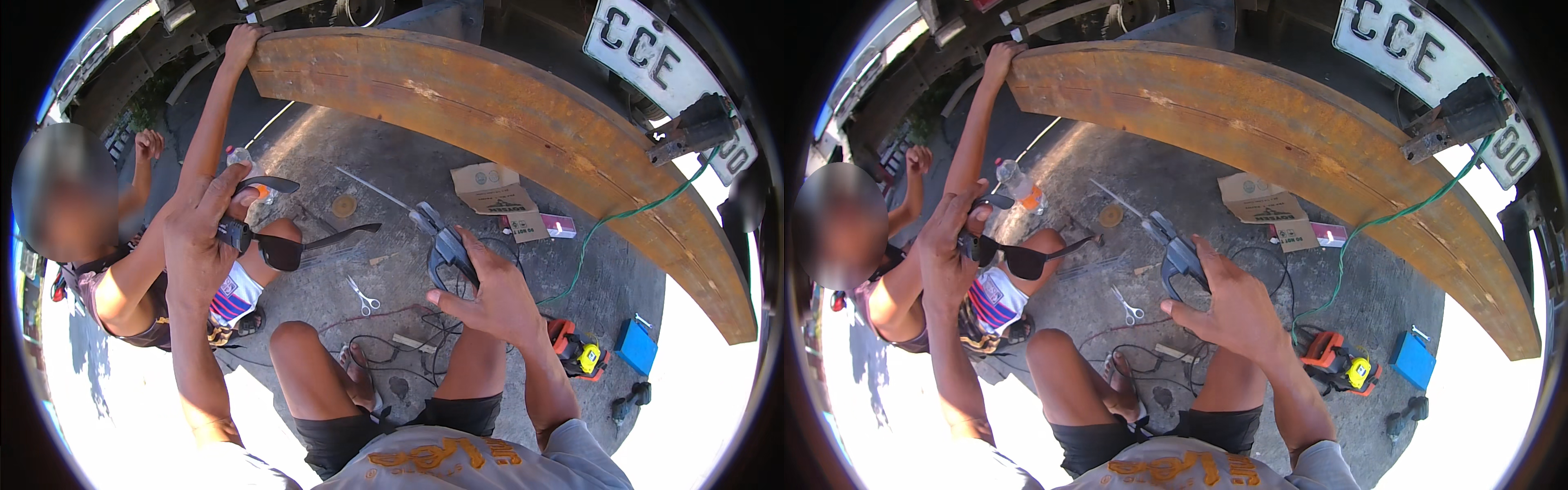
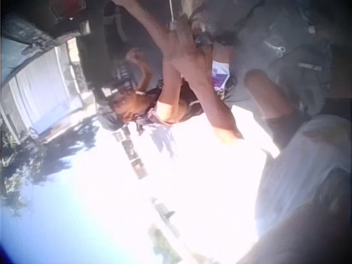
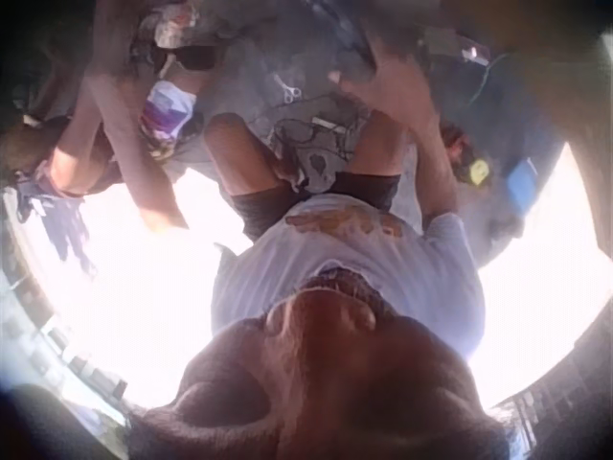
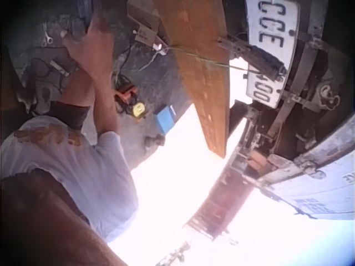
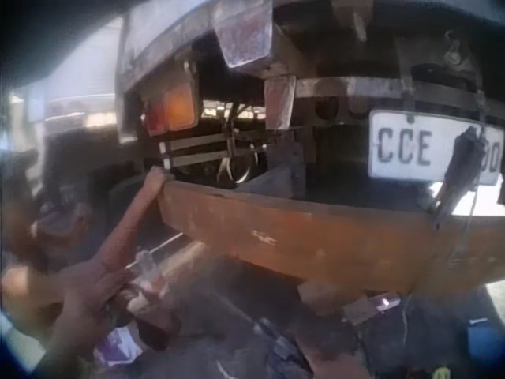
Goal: The person welds a metal bracket onto the rear frame of a vehicle using a welding torch while another person holds a wooden plank in place. The person adjusts their position and protective eyewear during the process.
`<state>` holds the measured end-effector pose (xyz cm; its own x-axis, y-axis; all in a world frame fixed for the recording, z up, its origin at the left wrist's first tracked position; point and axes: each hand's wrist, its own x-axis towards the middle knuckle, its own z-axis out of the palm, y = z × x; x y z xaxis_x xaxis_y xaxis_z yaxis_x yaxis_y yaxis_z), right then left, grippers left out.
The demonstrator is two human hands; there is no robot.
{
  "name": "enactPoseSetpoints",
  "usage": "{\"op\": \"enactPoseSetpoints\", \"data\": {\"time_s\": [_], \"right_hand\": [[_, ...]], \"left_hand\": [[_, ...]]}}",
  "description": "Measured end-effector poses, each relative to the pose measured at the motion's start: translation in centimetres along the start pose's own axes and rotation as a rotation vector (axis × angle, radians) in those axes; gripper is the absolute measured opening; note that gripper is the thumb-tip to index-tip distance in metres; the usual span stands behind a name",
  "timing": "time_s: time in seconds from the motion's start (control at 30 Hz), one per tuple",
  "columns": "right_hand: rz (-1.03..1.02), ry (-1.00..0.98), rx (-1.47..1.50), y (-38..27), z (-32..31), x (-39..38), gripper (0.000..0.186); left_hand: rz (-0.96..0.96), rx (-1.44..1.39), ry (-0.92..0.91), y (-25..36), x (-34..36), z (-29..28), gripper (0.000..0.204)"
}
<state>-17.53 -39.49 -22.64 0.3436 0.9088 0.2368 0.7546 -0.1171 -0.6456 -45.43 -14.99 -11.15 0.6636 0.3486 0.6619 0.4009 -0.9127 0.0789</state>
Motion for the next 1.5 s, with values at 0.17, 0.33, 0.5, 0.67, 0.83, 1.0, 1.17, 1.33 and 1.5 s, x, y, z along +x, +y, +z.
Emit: {"op": "enactPoseSetpoints", "data": {"time_s": [0.17,0.33,0.5,0.67,0.83,1.0,1.17,1.33,1.5], "right_hand": [[0.303,-0.188,-0.085,6.8,7.1,1.1,0.076],[0.287,-0.432,-0.148,15.1,17.9,6.8,0.064],[0.349,-0.596,-0.171,19.4,25.6,10.1,0.064],[0.456,-0.651,-0.194,22.1,28.1,6.6,0.065],[0.432,-0.741,-0.394,19.3,24.0,5.8,0.062],[0.215,-0.27,1.127,9.8,10.7,3.1,0.064],[-0.052,-0.058,0.681,1.8,3.9,3.1,0.042],[-0.249,0.046,0.503,-0.7,1.1,3.8,0.021],[-0.29,0.139,0.503,-1.2,1.7,3.7,0.022]], "left_hand": [[-0.244,-0.144,-0.252,-0.3,-3.1,4.6,0.037],[-0.259,-0.342,-0.291,-0.7,-4.7,8.7,0.041],[-0.467,-0.42,-0.263,0.5,-5.6,9.8,0.044],[-0.558,-0.692,-0.133,2.5,-6.1,8.4,0.045],[-0.494,-0.746,-0.062,3.5,-6.3,7.1,0.042],[-0.504,-0.708,-0.069,4.7,-5.7,7.2,0.041],[-0.512,-0.847,0.005,6.2,-5.8,7.8,0.035],[-0.484,-0.959,0.019,6.4,-5.9,6.7,0.032],[-0.431,-0.791,0.029,8.3,-5.4,5.8,0.036]]}}
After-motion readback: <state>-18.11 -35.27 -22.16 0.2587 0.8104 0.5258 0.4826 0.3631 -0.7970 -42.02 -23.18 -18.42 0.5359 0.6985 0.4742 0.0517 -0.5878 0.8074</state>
